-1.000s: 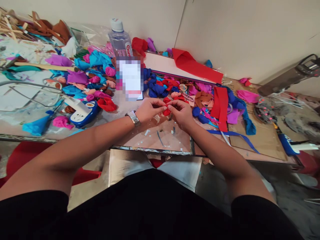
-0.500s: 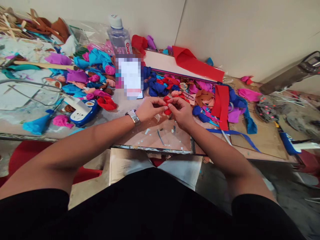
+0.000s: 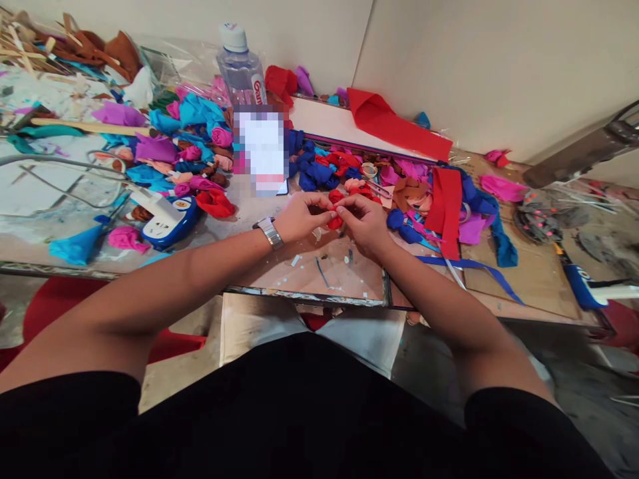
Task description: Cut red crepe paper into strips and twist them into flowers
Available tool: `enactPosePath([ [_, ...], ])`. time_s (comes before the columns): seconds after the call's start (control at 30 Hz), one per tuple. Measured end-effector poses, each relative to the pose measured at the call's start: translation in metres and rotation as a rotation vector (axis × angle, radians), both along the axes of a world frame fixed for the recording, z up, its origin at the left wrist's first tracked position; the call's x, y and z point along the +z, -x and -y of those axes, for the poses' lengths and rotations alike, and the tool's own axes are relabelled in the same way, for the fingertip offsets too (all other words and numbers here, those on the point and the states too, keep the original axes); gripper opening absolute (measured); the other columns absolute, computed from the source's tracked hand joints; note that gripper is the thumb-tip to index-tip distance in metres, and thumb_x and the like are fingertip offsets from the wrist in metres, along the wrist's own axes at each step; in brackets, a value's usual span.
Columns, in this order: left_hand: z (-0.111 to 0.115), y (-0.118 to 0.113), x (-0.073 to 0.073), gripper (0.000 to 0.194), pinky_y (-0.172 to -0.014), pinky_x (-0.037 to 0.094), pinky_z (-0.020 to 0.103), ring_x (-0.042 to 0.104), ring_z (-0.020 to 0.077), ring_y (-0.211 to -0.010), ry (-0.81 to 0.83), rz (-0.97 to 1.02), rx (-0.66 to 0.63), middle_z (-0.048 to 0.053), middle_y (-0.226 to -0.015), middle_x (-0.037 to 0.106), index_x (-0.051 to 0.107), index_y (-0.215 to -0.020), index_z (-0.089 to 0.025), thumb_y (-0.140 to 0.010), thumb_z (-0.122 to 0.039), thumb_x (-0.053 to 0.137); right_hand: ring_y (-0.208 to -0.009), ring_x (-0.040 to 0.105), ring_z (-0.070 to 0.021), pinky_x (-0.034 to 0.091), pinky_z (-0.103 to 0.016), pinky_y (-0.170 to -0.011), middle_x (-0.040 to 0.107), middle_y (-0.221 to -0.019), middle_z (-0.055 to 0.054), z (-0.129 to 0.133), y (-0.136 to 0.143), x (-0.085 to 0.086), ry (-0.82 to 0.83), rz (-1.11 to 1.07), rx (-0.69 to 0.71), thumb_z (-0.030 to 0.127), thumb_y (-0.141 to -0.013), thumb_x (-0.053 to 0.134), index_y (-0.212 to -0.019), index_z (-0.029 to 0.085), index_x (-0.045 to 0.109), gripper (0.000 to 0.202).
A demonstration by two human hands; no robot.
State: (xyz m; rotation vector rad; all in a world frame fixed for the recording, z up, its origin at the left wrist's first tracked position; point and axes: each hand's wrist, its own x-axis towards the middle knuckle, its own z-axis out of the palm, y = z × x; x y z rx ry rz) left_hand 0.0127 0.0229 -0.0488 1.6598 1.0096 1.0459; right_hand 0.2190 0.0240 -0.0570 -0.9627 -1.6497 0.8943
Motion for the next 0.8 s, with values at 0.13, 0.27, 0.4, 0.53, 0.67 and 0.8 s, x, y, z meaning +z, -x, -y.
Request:
enactPosePath([
  [0.13,-0.0007,-0.0012,-0.0029,0.040,-0.076,0.058,0.029,0.073,0.0162,-0.079,0.012,0.029,-0.041,0.009,-0.093,0.083,0.081,-0.099,-0.013,-0.087,-0.051,0.083,-0.088,0.072,-0.0197,0.061,-0.037,-0.085,0.080,-0.095,-0.004,-0.0001,0.0007,-0.0025,0.002,-0.017,-0.006,0.053,-0.096,0.079,-0.095,0.023,0.077,0.030],
  [0.27,0.0002,-0.0018,-0.0021,0.043,-0.077,0.059,0.030,0.075,0.0177,-0.082,0.035,0.015,-0.093,0.009,-0.093,0.083,0.082,-0.098,-0.013,-0.091,-0.055,0.079,-0.088,0.072,-0.0200,0.062,-0.038,-0.086,0.079,-0.096,-0.003,-0.0006,0.0016,-0.0053,0.036,-0.063,0.002,0.056,-0.096,0.079,-0.098,0.024,0.076,0.033],
  [0.4,0.0015,-0.0012,0.0006,0.041,-0.071,0.055,0.028,0.072,0.0163,-0.072,0.036,-0.017,-0.071,0.007,-0.083,0.080,0.080,-0.091,-0.014,-0.090,-0.055,0.078,-0.093,0.075,-0.0218,0.063,-0.040,-0.089,0.083,-0.101,-0.005,-0.0001,0.0016,-0.0040,0.011,-0.060,0.017,0.054,-0.094,0.081,-0.101,0.024,0.081,0.031],
  [0.53,0.0019,-0.0003,0.0031,0.036,-0.066,0.050,0.027,0.068,0.0156,-0.069,-0.031,-0.066,-0.031,0.004,-0.075,0.075,0.076,-0.081,-0.015,-0.089,-0.051,0.077,-0.094,0.075,-0.0228,0.062,-0.040,-0.087,0.084,-0.103,-0.005,0.0023,0.0012,0.0012,-0.010,-0.009,0.030,0.050,-0.090,0.085,-0.099,0.024,0.084,0.027],
  [0.67,0.0022,-0.0007,0.0025,0.033,-0.070,0.052,0.028,0.068,0.0156,-0.074,-0.022,-0.043,-0.064,0.004,-0.083,0.076,0.074,-0.087,-0.016,-0.090,-0.048,0.076,-0.088,0.074,-0.0210,0.062,-0.039,-0.086,0.083,-0.098,-0.004,0.0042,0.0026,0.0028,0.047,-0.052,0.042,0.048,-0.090,0.085,-0.094,0.023,0.081,0.026],
  [0.8,0.0037,-0.0038,-0.0012,0.038,-0.076,0.058,0.029,0.073,0.0168,-0.082,0.054,0.066,-0.156,0.004,-0.093,0.076,0.066,-0.097,-0.018,-0.084,-0.047,0.087,-0.089,0.072,-0.0205,0.061,-0.038,-0.088,0.081,-0.096,-0.003,0.0020,0.0040,-0.0005,0.087,-0.105,0.018,0.051,-0.090,0.084,-0.096,0.023,0.078,0.029],
])
